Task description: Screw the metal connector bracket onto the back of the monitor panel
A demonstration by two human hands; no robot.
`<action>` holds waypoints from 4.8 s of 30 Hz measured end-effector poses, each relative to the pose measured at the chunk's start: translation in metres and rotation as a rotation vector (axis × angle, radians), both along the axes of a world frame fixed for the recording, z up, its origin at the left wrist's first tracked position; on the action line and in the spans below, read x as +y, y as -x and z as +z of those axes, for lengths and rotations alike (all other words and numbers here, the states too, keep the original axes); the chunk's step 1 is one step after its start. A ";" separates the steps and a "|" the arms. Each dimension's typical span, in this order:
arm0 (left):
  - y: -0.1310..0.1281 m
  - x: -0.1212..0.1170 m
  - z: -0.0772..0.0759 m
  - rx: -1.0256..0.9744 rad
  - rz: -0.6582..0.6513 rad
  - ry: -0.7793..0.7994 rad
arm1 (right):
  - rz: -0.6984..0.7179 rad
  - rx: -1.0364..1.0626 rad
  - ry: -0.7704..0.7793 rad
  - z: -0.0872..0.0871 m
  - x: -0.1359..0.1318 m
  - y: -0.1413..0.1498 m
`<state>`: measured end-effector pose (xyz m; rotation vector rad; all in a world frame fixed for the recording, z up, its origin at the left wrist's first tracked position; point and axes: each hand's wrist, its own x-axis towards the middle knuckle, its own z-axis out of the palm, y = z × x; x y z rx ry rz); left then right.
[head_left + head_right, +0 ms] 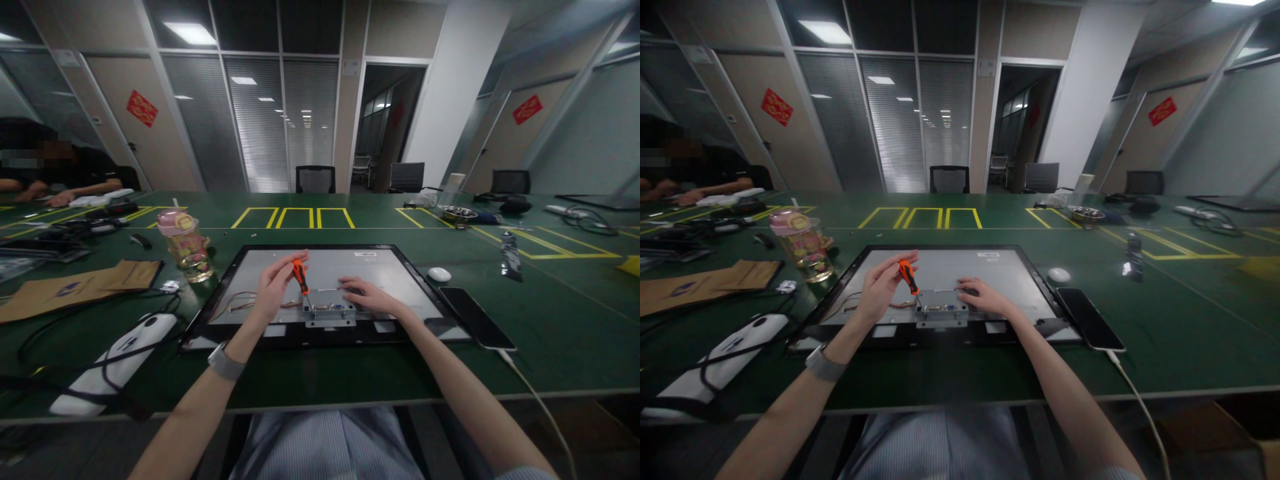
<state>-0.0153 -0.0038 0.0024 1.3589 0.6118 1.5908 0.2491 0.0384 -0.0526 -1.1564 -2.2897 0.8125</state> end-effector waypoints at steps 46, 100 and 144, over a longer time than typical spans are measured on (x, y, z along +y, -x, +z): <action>-0.002 0.004 -0.009 -0.012 0.127 0.043 | 0.005 -0.016 0.002 0.004 -0.003 0.001; -0.005 -0.001 -0.007 0.196 0.310 -0.126 | 0.001 0.000 -0.013 0.002 -0.002 0.002; 0.006 -0.004 0.004 0.456 0.243 -0.207 | -0.007 0.007 0.008 0.000 -0.002 0.001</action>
